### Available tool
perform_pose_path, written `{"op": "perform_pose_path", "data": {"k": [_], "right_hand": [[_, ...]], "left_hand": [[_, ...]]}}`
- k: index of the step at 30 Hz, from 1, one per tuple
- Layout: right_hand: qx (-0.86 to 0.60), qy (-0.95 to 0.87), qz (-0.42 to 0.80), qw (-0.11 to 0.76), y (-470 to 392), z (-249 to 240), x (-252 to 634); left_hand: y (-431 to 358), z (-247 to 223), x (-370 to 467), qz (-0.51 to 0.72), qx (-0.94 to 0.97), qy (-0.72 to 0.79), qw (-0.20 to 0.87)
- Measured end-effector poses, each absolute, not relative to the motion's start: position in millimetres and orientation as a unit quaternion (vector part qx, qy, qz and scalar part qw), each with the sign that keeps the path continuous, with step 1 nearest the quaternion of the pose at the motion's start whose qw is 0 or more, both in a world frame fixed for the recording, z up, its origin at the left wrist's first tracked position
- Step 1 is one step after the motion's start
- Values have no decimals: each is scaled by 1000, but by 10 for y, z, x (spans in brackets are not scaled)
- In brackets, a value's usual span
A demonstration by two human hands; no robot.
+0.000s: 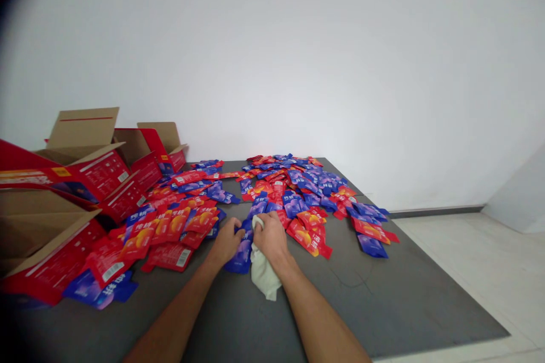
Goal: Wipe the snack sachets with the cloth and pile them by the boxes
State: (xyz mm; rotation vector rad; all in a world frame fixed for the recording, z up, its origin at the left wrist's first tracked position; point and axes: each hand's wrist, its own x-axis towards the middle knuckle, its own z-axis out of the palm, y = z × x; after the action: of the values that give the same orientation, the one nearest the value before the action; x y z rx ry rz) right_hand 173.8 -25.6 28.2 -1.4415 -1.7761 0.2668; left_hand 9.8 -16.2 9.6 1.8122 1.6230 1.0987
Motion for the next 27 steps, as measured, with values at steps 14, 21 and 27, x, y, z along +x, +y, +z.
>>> {"op": "perform_pose_path", "data": {"k": [14,21,27], "right_hand": [[-493,-716,149,472,-314,328,1634],[-487,-697,135,508,-297,375,1647],[-425,-770,167,446,-436,416,1532]], "left_hand": [[-189,313,111,589,336,389,623],[-288,344,182,537,411,299,673],[-174,239,125,607,358,332,627]]}}
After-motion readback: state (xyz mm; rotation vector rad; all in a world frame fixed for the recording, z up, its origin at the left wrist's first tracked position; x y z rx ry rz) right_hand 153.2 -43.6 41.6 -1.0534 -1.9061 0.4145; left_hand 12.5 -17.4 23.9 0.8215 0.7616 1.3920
